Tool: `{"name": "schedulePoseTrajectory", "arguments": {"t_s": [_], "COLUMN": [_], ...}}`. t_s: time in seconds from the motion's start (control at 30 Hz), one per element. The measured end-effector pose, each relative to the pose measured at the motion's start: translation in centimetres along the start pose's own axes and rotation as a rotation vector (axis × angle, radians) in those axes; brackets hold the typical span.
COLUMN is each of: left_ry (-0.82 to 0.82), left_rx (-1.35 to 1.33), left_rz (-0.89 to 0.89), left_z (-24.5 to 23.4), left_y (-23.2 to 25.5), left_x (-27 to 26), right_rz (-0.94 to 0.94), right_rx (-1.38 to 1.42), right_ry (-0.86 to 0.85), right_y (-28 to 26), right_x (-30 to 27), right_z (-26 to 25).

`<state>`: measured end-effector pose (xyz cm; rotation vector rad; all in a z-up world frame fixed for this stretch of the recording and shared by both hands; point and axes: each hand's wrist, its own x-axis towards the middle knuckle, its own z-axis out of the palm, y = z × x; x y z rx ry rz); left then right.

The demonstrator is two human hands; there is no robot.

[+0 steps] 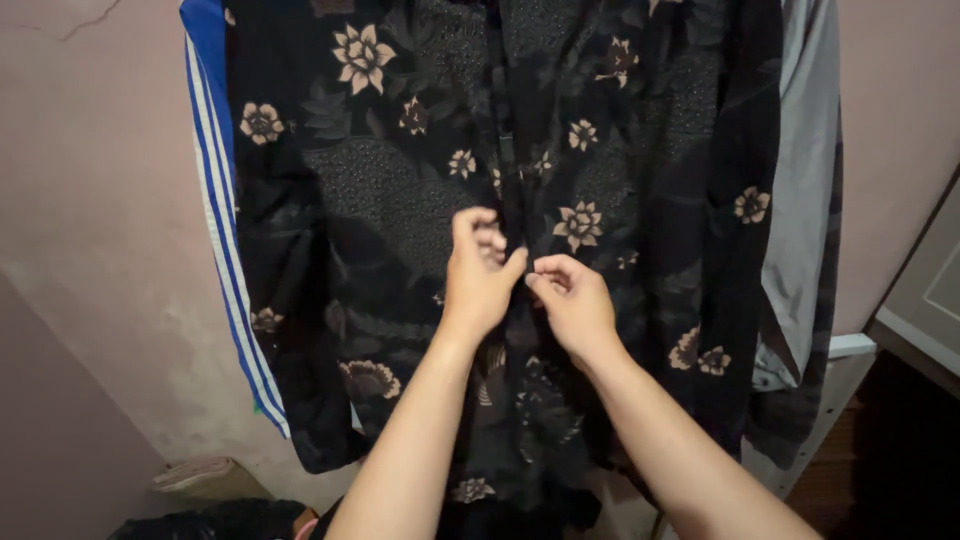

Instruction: The person places a black patterned shirt on a wooden hanger, buttons the front of the shirt from top to middle, and hangs it on a wall rack next to other garments. The person then takes a black jacket, places it on a pink hanger, and hangs it on the same rack.

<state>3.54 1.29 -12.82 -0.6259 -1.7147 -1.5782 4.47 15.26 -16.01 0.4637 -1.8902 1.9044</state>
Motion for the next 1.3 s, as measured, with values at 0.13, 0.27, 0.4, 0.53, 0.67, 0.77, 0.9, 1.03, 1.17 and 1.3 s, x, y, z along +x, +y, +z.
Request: {"name": "schedulePoseTrajectory", "arguments": {"t_s": [0.13,0.27,0.4,0.53,0.67,0.77,0.9,1.03,1.17,1.3], "left_ry": [0.037,0.024,0.006,-0.048,-0.053,-0.042,-0.005,0.042,0.060,0.063], "left_rx": [0.255,0.148,-0.043,-0.180,-0.242,-0.210,-0.091,-0.154,0.003,0.175], "left_rz": [-0.123,-0.270,-0.274,-0.334,-0.397,-0.420,-0.302,-0.231,-0.152,-0.134], "left_z": [-1.2,-1.9,-2.0,-2.1,-1.9,-1.5,-1.3,-1.0,-0.9,-0.9], "left_y": [-2.0,-2.8,-2.3,-2.1,-2.7,-2.6,-2.2,-1.7,-1.0,-0.6], "left_x": [-3.0,-4.4,-5.6,-6.4,-6.6,-6.8,-6.6,-6.5,-7.0,-7.2], "right_rz": [-0.075,-0.101,-0.251,-0.423,-0.319,-0.360,-0.381,-0.269,-0.211,-0.235], "right_rx": [-0.036,0.004,-0.077,-0.152,-0.339,-0.284,-0.229,-0.309,-0.228,-0.264], "right_ry": [0.035,0.080,0.156,0.174,0.229,0.227,0.222,0.272,0.277,0.285], "right_y": [1.2,3.0,3.4,1.6,0.6,1.0,2.1,2.4,2.7,2.8], "right_x": [-0.6,-0.4,-1.4,-2.4,-3.4,-3.6,-3.3,-3.2,-3.4,-3.3], "right_z": [-0.8,-0.6,-0.4,-0.1,0.1,0.2,0.4,0.4,0.8,1.0]}}
